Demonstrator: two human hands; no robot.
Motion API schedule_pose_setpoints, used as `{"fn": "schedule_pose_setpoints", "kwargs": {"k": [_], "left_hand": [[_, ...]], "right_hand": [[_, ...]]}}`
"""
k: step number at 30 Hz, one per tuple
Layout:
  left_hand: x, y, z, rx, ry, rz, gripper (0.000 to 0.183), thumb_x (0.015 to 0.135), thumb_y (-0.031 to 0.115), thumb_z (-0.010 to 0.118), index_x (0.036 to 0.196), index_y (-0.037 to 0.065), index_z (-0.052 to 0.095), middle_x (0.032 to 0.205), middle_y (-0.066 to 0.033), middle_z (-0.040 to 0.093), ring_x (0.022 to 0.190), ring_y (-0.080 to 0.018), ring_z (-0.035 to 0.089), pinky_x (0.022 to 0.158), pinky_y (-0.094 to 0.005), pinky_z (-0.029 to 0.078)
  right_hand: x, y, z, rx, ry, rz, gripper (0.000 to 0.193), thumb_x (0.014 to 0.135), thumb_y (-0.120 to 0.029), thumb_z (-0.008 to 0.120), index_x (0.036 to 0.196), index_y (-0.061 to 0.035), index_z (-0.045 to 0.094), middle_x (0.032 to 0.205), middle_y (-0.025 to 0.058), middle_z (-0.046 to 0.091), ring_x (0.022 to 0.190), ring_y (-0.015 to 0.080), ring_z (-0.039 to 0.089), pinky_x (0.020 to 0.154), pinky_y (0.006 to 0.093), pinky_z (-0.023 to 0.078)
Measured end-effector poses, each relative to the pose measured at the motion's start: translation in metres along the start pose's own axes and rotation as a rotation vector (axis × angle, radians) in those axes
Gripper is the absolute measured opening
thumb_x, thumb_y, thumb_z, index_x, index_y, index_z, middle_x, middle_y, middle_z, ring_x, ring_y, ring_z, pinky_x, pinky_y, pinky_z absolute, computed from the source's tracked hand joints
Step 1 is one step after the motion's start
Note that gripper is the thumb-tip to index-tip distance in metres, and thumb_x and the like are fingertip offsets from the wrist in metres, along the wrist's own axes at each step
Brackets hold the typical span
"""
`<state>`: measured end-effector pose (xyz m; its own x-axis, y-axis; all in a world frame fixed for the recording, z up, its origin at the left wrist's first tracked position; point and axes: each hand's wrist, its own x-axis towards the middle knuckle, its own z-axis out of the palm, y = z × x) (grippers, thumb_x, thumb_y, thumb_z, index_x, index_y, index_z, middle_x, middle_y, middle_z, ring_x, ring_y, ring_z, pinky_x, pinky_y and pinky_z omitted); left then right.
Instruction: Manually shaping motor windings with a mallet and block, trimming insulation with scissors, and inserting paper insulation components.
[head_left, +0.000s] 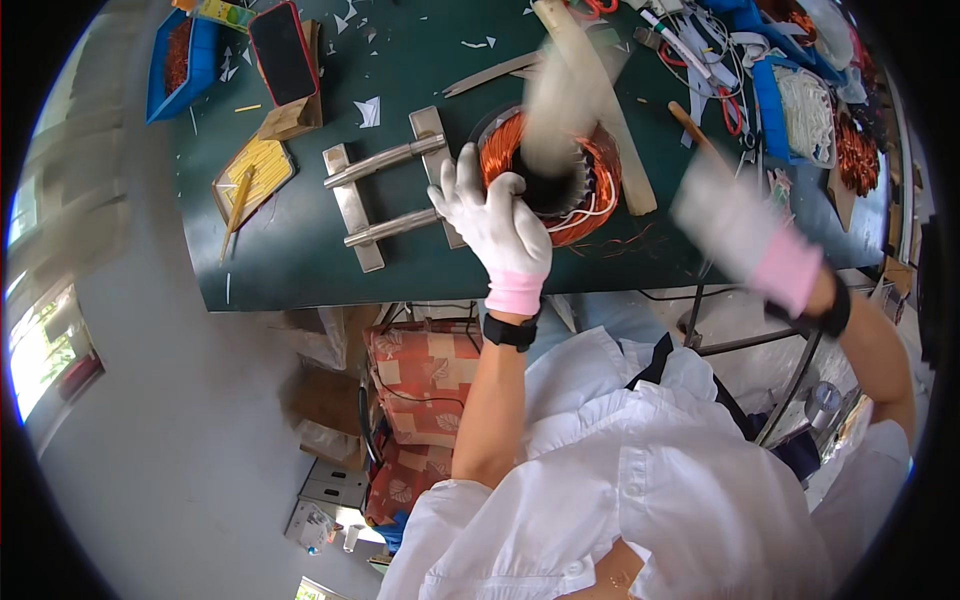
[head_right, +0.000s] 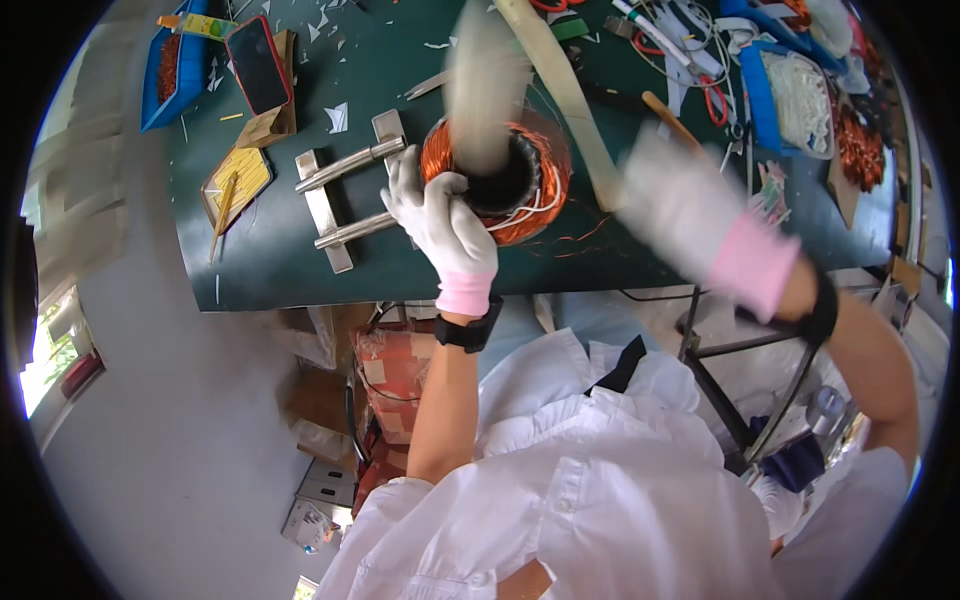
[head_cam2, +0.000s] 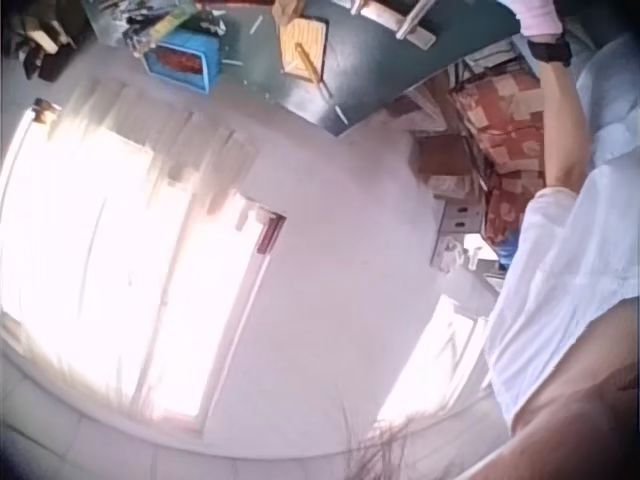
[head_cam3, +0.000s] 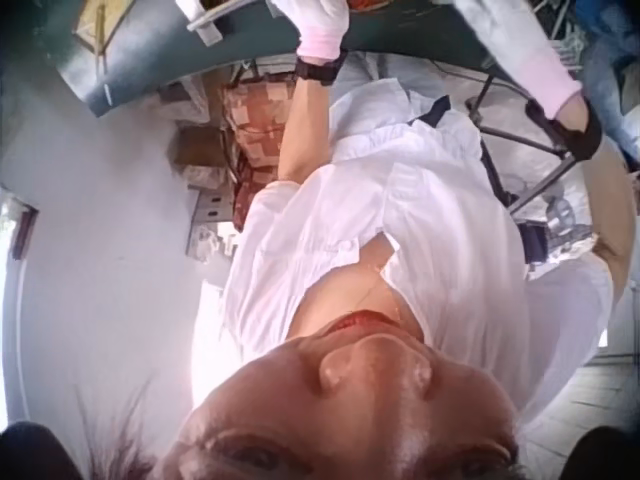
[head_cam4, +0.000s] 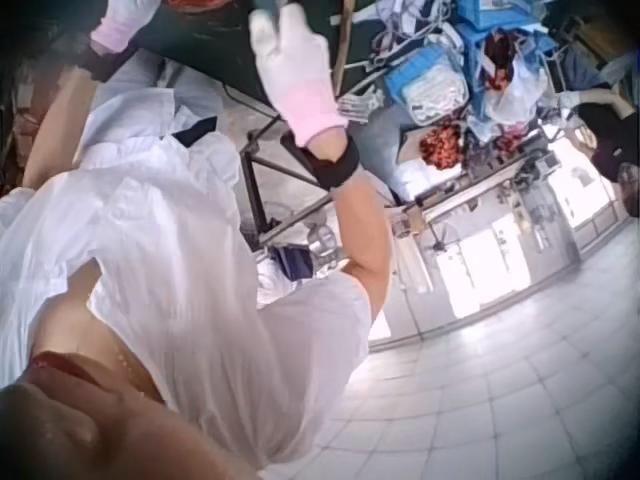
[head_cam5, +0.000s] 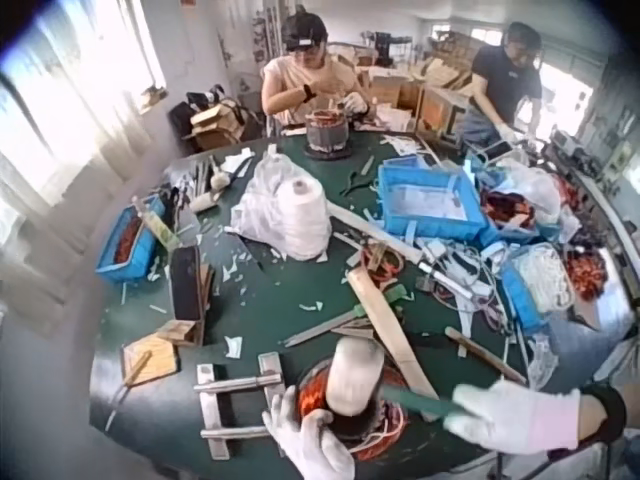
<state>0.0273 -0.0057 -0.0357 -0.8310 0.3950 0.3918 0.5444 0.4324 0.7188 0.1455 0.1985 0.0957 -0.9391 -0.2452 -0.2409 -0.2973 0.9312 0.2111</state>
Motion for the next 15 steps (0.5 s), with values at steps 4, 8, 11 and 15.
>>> {"fn": "schedule_pose_setpoints", "kwargs": {"k": [4, 8, 11, 15], "left_hand": [[-0.002, 0.007, -0.007, 0.168, -0.049, 0.009, 0.019, 0.080, 0.014, 0.040, 0.085, 0.008, 0.058, 0.125, -0.0183, 0.047, 0.121, -0.0390, 0.036, 0.102, -0.0520, 0.021], [-0.017, 0.002, -0.013, 0.176, 0.038, -0.102, 0.020, 0.080, 0.014, 0.040, 0.085, 0.008, 0.059, 0.124, -0.0182, 0.048, 0.121, -0.0385, 0.037, 0.102, -0.0518, 0.021], [-0.004, -0.004, -0.005, 0.126, 0.007, -0.031, 0.017, 0.073, 0.014, 0.046, 0.083, 0.014, 0.059, 0.127, -0.0159, 0.045, 0.123, -0.0426, 0.032, 0.104, -0.0582, 0.016], [-0.009, 0.002, -0.021, 0.232, -0.060, -0.028, 0.023, 0.073, 0.013, 0.046, 0.090, 0.014, 0.060, 0.128, -0.0186, 0.043, 0.124, -0.0442, 0.028, 0.106, -0.0595, 0.013]], "right_hand": [[0.033, 0.058, -0.047, 0.606, -0.185, 0.173, 0.017, 0.092, -0.017, 0.043, 0.085, -0.0060, 0.054, 0.058, 0.0126, 0.047, 0.063, 0.0309, 0.056, 0.060, 0.0332, 0.048], [0.018, 0.112, 0.014, 0.038, 0.470, 0.039, 0.011, 0.084, -0.007, 0.048, 0.091, -0.0025, 0.054, 0.081, 0.0122, 0.051, 0.081, 0.0221, 0.054, 0.071, 0.0315, 0.046], [0.001, 0.003, 0.008, 0.137, -0.040, 0.029, 0.007, 0.083, -0.007, 0.051, 0.089, -0.0031, 0.051, 0.084, 0.0159, 0.057, 0.087, 0.0284, 0.058, 0.081, 0.0367, 0.043], [0.028, 0.044, -0.056, 0.986, -0.496, 0.290, 0.021, 0.088, -0.024, 0.049, 0.090, -0.0036, 0.051, 0.057, 0.0123, 0.048, 0.051, 0.0210, 0.051, 0.049, 0.0359, 0.039]]}}
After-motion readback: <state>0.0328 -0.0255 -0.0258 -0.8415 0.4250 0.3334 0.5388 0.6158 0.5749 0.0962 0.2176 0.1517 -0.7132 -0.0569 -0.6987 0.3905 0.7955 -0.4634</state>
